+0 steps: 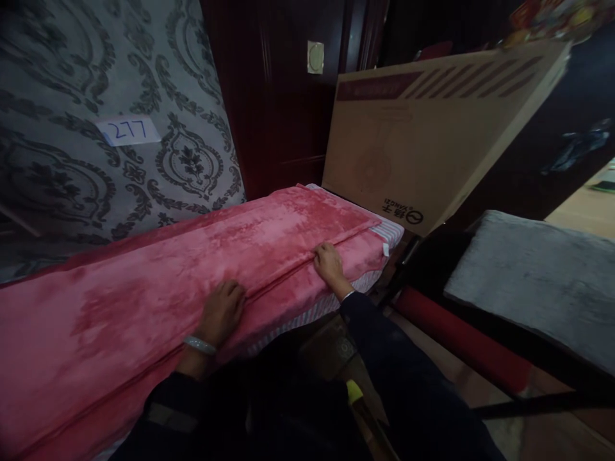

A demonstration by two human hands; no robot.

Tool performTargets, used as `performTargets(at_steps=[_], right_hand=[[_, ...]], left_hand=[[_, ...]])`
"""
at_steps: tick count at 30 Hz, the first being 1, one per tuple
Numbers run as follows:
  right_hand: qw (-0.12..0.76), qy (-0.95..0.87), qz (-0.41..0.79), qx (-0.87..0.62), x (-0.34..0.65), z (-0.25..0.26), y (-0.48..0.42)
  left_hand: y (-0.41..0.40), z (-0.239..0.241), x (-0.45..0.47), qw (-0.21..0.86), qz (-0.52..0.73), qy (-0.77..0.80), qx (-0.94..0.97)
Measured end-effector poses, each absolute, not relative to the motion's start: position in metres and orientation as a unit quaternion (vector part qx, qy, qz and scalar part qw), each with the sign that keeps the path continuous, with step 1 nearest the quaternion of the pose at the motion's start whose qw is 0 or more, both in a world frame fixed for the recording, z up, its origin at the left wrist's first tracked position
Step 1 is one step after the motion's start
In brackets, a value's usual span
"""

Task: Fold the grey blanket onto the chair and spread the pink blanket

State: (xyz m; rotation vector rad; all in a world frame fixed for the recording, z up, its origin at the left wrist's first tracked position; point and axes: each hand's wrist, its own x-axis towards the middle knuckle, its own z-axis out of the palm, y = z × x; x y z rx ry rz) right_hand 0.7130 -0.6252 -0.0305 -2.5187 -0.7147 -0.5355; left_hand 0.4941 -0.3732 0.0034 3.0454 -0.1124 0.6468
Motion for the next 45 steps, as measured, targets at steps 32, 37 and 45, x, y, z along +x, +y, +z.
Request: performTargets(at_steps=[32,37,45], right_hand=[[0.144,-0.282,-0.151,-0.937,0.711,0.001,-0.583],[0.094,-0.354,-0.103,-0.925,0.699,-0.016,-0.566],[0.088,-0.345,-0.097,-0.929,0.694,-0.018,-0.567]], left_hand=[[-0.369,-0.004,0.494,0.017,0.188,-0.068,0.980],[-0.374,-0.005,0.490,0.028,0.188,-0.056,0.980],[-0.369,0.047,0.515,0.180,0.061,-0.079,0.979]])
